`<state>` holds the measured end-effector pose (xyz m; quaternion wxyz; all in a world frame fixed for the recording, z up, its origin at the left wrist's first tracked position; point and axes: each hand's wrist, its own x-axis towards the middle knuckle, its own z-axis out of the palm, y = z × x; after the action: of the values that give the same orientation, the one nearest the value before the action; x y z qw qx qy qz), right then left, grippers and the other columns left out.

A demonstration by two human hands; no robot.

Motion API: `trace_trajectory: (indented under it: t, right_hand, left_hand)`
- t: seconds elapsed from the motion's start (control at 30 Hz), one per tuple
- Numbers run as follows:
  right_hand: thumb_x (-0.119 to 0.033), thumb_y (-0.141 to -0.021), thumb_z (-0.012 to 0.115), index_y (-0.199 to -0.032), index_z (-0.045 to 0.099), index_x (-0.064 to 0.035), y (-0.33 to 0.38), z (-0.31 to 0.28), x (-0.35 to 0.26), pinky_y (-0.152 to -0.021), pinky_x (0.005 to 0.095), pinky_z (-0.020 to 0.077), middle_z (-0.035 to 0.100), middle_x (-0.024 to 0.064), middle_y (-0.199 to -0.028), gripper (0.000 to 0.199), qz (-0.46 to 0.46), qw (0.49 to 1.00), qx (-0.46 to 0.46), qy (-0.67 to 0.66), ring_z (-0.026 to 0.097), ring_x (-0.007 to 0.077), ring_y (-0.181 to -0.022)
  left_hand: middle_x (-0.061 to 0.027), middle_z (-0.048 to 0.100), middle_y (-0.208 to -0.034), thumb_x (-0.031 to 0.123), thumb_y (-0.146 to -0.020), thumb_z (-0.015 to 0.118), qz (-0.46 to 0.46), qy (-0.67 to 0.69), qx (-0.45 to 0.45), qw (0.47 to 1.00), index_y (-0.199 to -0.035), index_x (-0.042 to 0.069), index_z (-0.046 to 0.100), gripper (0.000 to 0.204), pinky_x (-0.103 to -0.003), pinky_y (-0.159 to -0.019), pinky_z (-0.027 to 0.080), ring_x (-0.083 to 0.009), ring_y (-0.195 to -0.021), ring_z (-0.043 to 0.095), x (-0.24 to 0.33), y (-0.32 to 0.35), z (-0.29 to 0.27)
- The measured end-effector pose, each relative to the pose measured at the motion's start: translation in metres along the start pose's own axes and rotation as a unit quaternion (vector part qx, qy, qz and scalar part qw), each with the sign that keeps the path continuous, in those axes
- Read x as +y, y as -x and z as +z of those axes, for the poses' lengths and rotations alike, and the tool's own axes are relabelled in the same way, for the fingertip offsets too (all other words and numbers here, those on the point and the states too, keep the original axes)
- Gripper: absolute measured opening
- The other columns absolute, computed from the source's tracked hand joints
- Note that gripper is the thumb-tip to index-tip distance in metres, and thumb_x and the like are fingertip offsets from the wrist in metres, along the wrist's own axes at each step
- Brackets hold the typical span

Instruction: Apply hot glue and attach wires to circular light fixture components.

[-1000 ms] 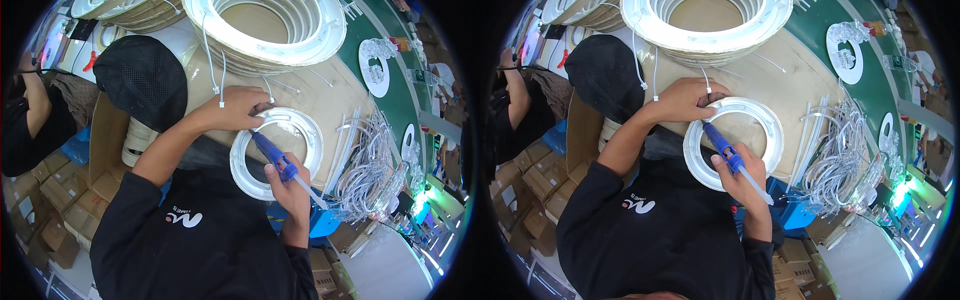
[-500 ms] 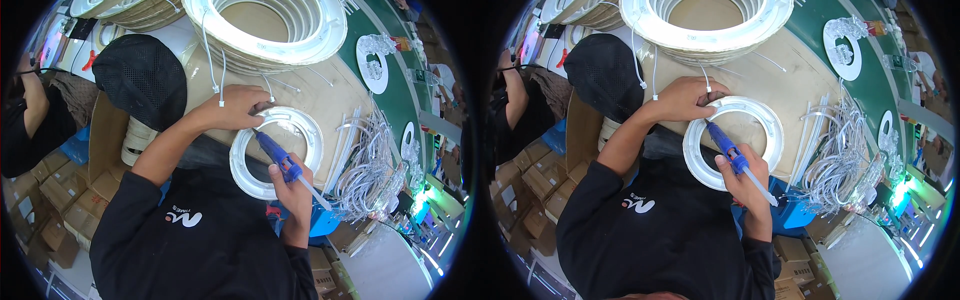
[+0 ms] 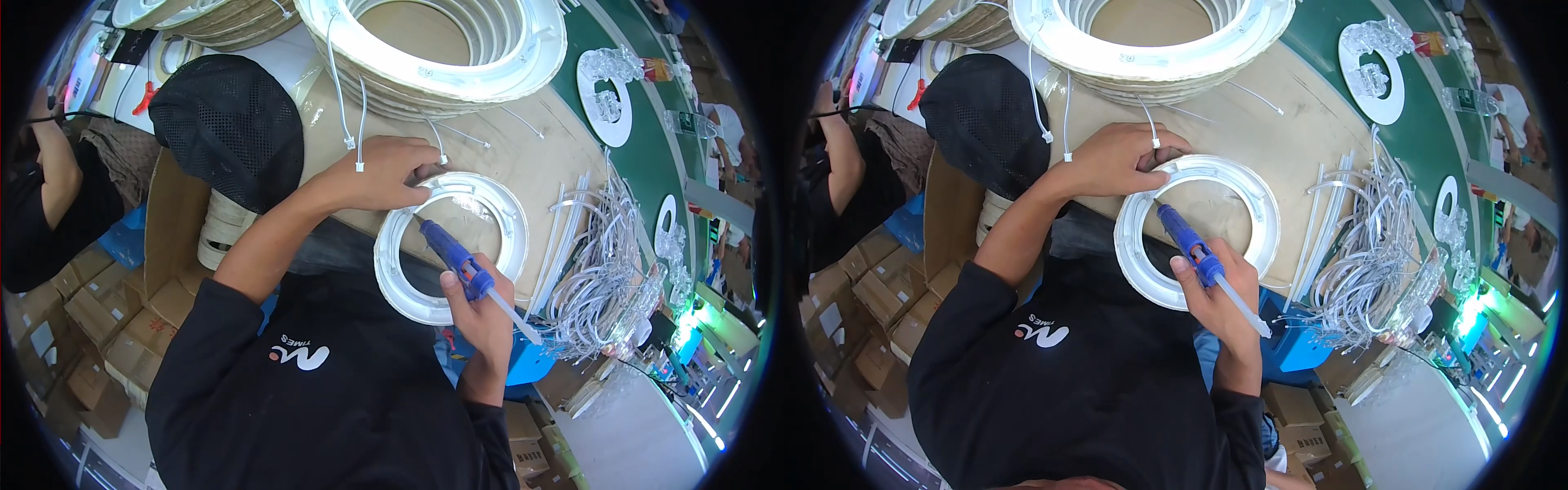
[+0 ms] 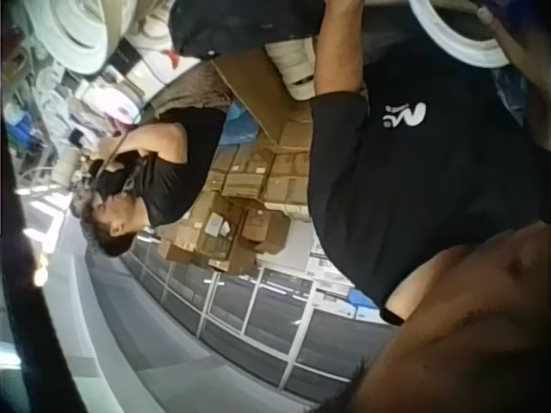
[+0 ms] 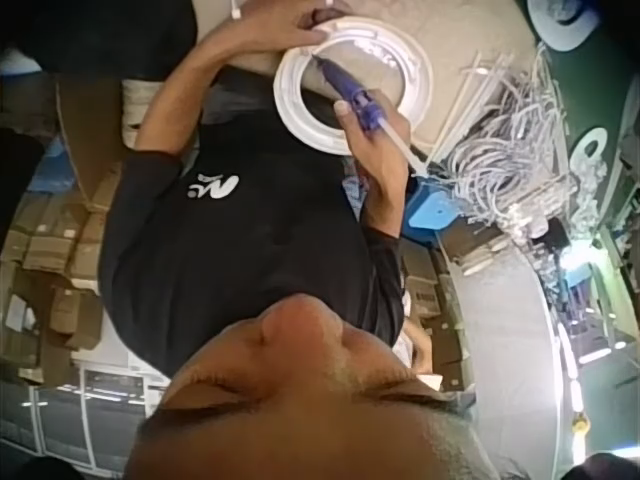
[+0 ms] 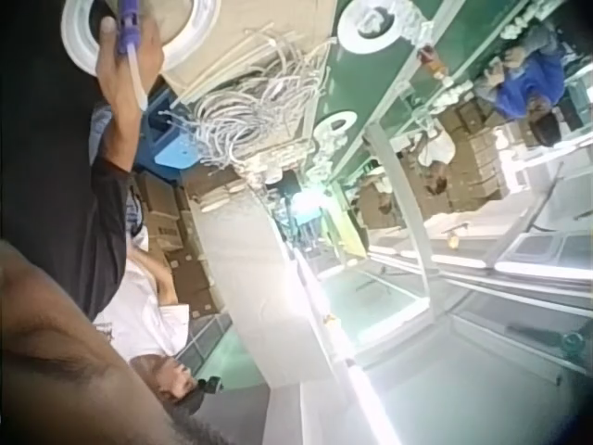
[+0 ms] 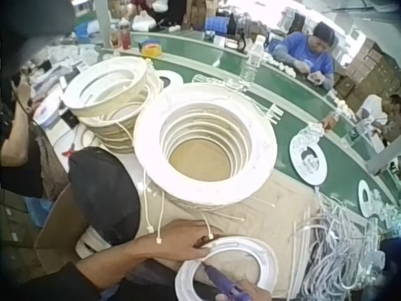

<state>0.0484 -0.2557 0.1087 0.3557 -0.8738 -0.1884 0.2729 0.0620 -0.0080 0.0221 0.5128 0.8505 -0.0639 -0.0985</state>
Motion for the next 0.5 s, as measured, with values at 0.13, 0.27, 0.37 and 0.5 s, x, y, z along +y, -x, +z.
trace_trajectory:
  t: [0.13,0.27,0.37,0.5]
  right_hand:
    - [-0.036,-0.091,0.073,-0.081,0.057,-0.0016,0.003,0.001,0.004,-0.053,0.0373,0.0434,0.056,0.0150,-0.066,0.040,0.007,1.000,-0.013,-0.015,0.056,0.0337,-0.056]
    - [-0.035,-0.093,0.071,-0.092,0.061,0.0005,0.008,-0.003,0.014,-0.059,0.0304,0.0441,0.060,0.0091,-0.073,0.037,0.004,0.995,-0.042,-0.094,0.055,0.0195,-0.063]
    - [-0.036,-0.095,0.068,-0.105,0.065,0.0026,0.012,-0.008,0.018,-0.066,0.0248,0.0457,0.065,0.0046,-0.083,0.039,0.022,0.990,-0.025,-0.134,0.056,0.0101,-0.072]
    - [-0.034,-0.098,0.066,-0.110,0.065,0.0018,0.021,-0.009,0.035,-0.068,0.0247,0.0474,0.067,0.0048,-0.089,0.038,0.026,0.982,0.019,-0.189,0.059,0.0091,-0.074]
  left_hand:
    - [-0.0040,0.058,-0.083,0.023,-0.076,0.070,-0.005,-0.001,-0.004,1.000,-0.121,0.009,0.068,0.047,-0.033,-0.065,0.046,-0.0182,-0.064,0.055,-0.001,0.000,0.001]
    - [-0.0038,0.058,-0.082,0.023,-0.076,0.069,-0.003,-0.004,-0.006,1.000,-0.121,0.009,0.068,0.047,-0.034,-0.065,0.046,-0.0182,-0.064,0.055,-0.001,0.000,0.001]
    - [-0.0035,0.058,-0.083,0.023,-0.077,0.069,-0.003,-0.005,-0.006,1.000,-0.121,0.009,0.068,0.046,-0.034,-0.065,0.046,-0.0182,-0.065,0.055,0.000,0.000,0.000]
    - [-0.0033,0.057,-0.081,0.027,-0.083,0.071,0.008,0.001,0.003,1.000,-0.121,0.009,0.068,0.042,-0.033,-0.064,0.045,-0.0170,-0.064,0.054,0.003,0.001,-0.001]
